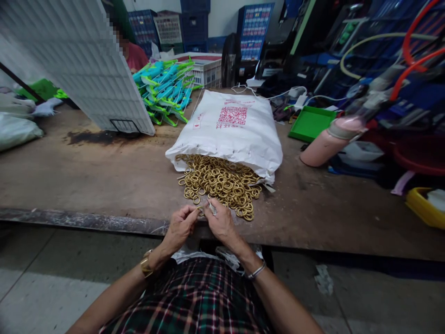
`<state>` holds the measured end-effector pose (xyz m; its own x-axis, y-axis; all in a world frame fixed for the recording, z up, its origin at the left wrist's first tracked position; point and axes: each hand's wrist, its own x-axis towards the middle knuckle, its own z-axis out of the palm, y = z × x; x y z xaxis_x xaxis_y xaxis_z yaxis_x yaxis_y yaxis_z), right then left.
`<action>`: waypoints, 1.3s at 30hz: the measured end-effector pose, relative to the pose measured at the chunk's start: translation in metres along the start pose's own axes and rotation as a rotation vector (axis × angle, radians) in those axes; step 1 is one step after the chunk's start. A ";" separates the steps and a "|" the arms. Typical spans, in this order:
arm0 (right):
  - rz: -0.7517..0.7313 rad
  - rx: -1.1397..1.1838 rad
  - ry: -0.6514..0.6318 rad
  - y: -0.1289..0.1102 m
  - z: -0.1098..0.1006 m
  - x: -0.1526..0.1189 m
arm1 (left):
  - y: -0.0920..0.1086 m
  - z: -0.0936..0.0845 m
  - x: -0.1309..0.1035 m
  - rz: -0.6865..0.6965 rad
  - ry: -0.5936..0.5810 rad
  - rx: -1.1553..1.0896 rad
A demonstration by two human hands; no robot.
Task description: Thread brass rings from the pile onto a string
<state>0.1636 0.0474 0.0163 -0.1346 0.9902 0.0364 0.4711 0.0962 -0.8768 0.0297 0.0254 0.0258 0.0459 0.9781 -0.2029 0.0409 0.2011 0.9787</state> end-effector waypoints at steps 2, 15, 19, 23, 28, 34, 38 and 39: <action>0.086 0.112 -0.045 0.000 0.002 0.001 | 0.000 0.000 0.001 0.083 0.021 0.046; 0.183 0.203 -0.123 -0.003 0.009 0.008 | -0.008 -0.008 0.003 -0.120 -0.122 -0.065; 0.138 0.179 -0.134 -0.005 0.010 0.008 | -0.009 -0.011 0.005 -0.147 -0.185 -0.113; 0.130 0.197 -0.179 -0.004 0.010 0.009 | -0.012 -0.013 0.004 -0.156 -0.191 -0.194; 0.067 -0.025 -0.107 0.001 0.010 0.006 | -0.010 -0.014 0.002 -0.165 -0.136 -0.235; -0.135 -0.412 -0.201 0.013 0.015 -0.002 | -0.003 -0.013 0.001 -0.110 -0.076 -0.108; -0.139 -0.503 -0.203 0.017 0.019 -0.003 | -0.003 -0.012 0.002 -0.087 -0.060 -0.056; -0.131 -0.528 -0.209 0.016 0.020 -0.003 | -0.003 -0.013 0.002 -0.085 -0.056 -0.049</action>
<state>0.1542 0.0440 -0.0073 -0.3649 0.9309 -0.0137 0.8026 0.3071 -0.5113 0.0171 0.0273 0.0225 0.0999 0.9531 -0.2856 -0.0022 0.2872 0.9579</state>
